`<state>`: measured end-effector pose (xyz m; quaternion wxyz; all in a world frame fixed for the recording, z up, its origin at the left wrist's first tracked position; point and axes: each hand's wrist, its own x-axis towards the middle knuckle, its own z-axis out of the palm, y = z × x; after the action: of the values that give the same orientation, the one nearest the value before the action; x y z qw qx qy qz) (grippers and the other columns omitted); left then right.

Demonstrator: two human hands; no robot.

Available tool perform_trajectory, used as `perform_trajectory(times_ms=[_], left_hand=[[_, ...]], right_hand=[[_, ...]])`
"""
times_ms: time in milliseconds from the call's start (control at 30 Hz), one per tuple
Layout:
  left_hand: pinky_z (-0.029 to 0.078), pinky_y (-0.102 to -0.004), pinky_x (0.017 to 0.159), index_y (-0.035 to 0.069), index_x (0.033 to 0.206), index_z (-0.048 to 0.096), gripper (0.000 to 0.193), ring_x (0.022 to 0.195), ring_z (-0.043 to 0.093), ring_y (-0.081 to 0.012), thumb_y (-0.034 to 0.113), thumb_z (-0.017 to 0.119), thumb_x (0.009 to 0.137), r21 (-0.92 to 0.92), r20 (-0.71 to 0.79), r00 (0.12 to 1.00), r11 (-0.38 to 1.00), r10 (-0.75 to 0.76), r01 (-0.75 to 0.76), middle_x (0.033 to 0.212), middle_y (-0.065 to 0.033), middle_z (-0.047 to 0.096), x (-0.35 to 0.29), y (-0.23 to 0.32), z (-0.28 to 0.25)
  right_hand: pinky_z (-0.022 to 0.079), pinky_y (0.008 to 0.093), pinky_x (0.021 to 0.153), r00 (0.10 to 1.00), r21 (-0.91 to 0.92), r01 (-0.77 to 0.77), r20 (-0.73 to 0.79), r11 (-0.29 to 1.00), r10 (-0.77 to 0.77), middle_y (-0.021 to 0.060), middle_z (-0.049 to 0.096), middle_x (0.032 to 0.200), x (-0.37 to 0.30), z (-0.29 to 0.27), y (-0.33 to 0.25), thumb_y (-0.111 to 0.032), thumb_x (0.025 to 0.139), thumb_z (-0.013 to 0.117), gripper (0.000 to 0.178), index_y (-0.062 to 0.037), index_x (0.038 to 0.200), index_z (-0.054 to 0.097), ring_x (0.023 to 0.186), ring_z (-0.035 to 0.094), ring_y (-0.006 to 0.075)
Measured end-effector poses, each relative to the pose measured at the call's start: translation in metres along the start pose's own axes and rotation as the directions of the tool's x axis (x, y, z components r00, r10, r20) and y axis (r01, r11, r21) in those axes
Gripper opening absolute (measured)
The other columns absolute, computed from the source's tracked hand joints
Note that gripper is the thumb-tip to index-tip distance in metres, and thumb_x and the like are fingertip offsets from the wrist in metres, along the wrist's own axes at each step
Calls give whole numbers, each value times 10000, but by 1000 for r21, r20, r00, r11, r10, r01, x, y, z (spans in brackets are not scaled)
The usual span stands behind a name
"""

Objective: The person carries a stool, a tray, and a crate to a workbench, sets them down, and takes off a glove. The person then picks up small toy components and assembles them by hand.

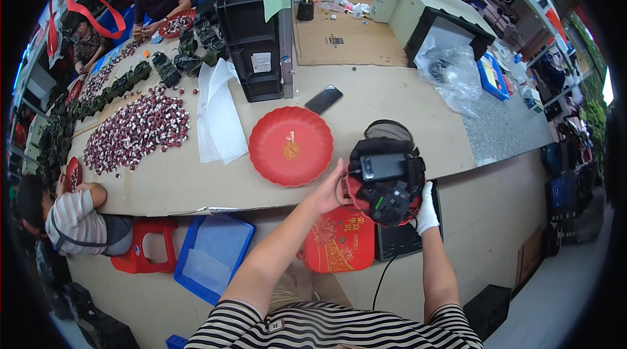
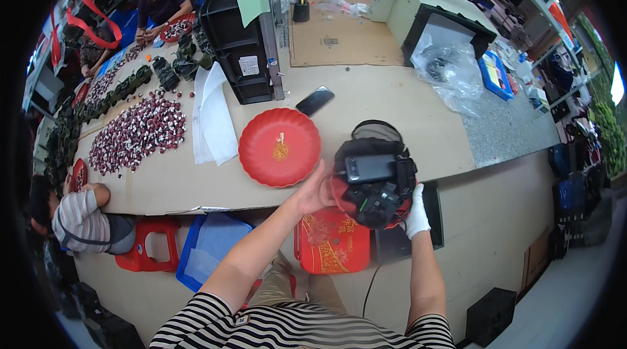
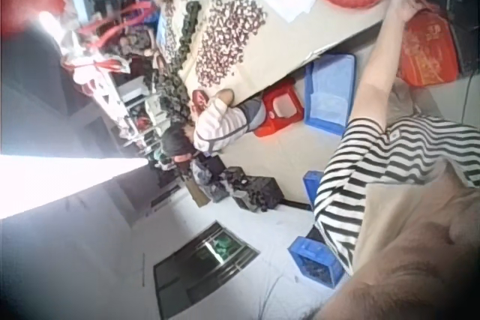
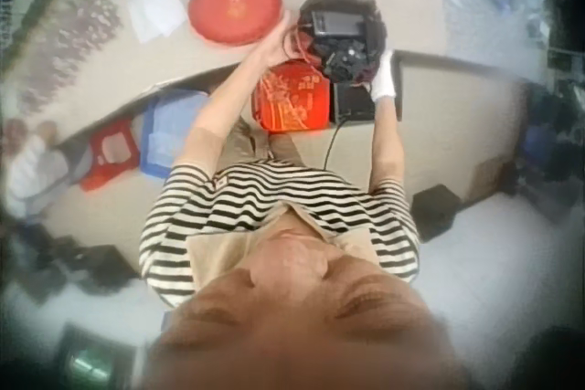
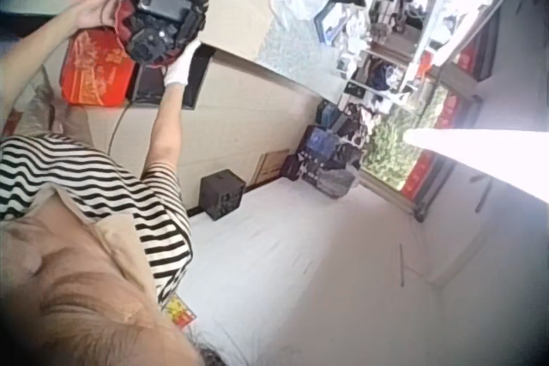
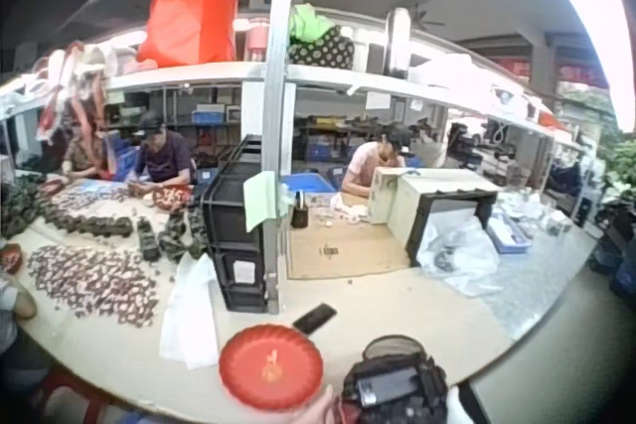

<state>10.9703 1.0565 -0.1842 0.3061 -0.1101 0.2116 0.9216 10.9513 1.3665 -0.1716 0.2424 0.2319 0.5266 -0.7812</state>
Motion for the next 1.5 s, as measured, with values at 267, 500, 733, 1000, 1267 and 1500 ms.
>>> perform_trajectory(times_ms=[267, 500, 733, 1000, 1267, 1500], left_hand=[[396, -481, 1050, 124, 1449, 354, 713, 1301, 446, -274, 583, 514, 927, -148, -176, 983, 986, 56, -83, 1404, -122, 460, 21, -53, -35], [382, -531, 1064, 128, 1489, 246, 701, 1336, 426, -346, 513, 497, 960, -257, -436, 898, 950, 47, -175, 1490, -150, 376, -193, -156, -135], [459, -527, 929, 177, 1343, 416, 560, 1147, 563, -308, 512, 571, 922, -285, -867, 494, 878, -65, -384, 1265, -78, 551, -385, -265, -218], [471, -458, 884, 119, 1320, 502, 591, 1081, 568, -239, 515, 608, 895, -200, -950, 218, 972, -223, 123, 1226, -71, 575, -517, -354, -253], [472, -305, 841, 40, 1351, 481, 700, 933, 603, -204, 483, 687, 849, -128, -986, 87, 982, -140, 136, 1247, -135, 575, -555, -425, -365], [373, -428, 1082, 31, 1417, 396, 879, 1336, 387, -393, 482, 754, 752, -142, -990, -46, 953, -134, 266, 1446, -258, 362, -550, -463, -348]], right_hand=[[493, 466, 949, 997, -106, 72, -8, 992, -74, 78, 612, 1267, 103, -63, -47, -769, 848, 425, 800, -169, 1373, 492, 1113, 611, 267], [431, 436, 996, 996, -343, -6, -87, 939, -26, 64, 564, 1343, 142, -36, -74, -829, 820, 372, 890, -167, 1409, 461, 1190, 556, 260], [388, 457, 1053, 992, -245, 3, 123, 970, 28, 87, 537, 1370, 188, -70, -90, -772, 873, 361, 853, -128, 1426, 447, 1230, 524, 263], [442, 298, 672, 937, 107, 332, 79, 937, -341, -22, 464, 695, 54, 97, -34, -545, 993, 365, 554, -117, 1302, 532, 659, 475, 113], [504, 423, 879, 328, -711, -570, 263, 413, 907, 115, 672, 983, -49, 396, 296, -479, 986, 461, 484, -47, 1150, 605, 902, 648, 265], [541, 388, 804, 289, -757, -622, 17, 201, 957, 77, 675, 1007, 13, 440, 531, -482, 969, 515, 414, -114, 1149, 582, 882, 662, 224]])
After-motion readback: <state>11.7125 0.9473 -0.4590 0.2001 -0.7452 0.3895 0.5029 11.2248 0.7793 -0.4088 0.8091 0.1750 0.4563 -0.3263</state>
